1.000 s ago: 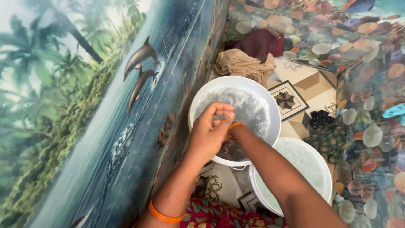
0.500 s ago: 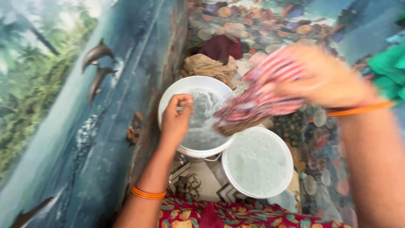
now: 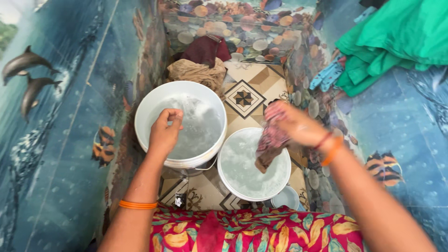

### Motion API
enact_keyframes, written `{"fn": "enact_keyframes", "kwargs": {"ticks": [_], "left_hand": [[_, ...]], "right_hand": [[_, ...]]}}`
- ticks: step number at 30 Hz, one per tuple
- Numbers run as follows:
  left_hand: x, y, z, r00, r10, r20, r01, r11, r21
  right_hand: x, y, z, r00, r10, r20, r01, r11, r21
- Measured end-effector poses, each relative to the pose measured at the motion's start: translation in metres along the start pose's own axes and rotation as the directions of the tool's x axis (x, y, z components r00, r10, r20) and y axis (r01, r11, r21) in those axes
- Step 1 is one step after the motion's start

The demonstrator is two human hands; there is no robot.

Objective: The person washes several pieces of clothing by hand in two white buckets filled with soapy water. They repeatedly submerge, scrub, and wring out each item, then place the washed clothes on the floor beside the buckets.

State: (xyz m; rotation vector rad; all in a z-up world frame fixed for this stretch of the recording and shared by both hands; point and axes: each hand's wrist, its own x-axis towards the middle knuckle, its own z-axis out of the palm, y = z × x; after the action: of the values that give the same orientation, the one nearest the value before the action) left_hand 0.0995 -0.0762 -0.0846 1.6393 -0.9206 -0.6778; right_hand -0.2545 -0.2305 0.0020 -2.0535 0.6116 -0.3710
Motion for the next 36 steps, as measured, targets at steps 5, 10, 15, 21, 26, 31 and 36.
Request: {"fn": "enact_keyframes", "kwargs": {"ticks": [5, 10, 15, 21, 26, 31, 36], "left_hand": [[-0.007, -0.001, 0.011, 0.997, -0.015, 0.072, 0.004, 0.989, 0.145], [0.000, -0.024, 0.029, 0.973, -0.121, 0.196, 0.069, 0.966, 0.250], [0.055, -0.054, 0.056, 0.926, -0.227, 0.302, -0.059, 0.703, 0.709], [0.140, -0.113, 0.111, 0.705, -0.648, 0.286, -0.211, 0.193, 0.958], [0.167, -0.186, 0.119, 0.458, -0.863, 0.213, -0.309, 0.070, 0.948], [0.146, -0.252, 0.105, 0.242, -0.947, 0.211, -0.338, 0.122, 0.933], [0.125, -0.269, 0.098, 0.123, -0.963, 0.240, -0.298, 0.194, 0.935]], "right_hand": [[-0.008, 0.099, 0.039, 0.909, 0.401, 0.118, -0.383, 0.912, -0.148], [-0.002, 0.119, 0.020, 0.900, 0.293, 0.322, -0.193, 0.932, -0.308], [0.009, 0.115, -0.016, 0.944, 0.288, 0.161, -0.279, 0.957, -0.078], [0.038, 0.156, -0.037, 0.994, 0.111, -0.025, -0.113, 0.948, -0.296], [0.066, 0.252, -0.059, 0.981, 0.065, -0.185, -0.122, 0.941, -0.317], [0.078, 0.372, -0.074, 0.923, 0.254, -0.288, -0.356, 0.847, -0.395], [0.107, 0.452, -0.080, 0.784, 0.566, -0.256, -0.580, 0.519, -0.628]]}}
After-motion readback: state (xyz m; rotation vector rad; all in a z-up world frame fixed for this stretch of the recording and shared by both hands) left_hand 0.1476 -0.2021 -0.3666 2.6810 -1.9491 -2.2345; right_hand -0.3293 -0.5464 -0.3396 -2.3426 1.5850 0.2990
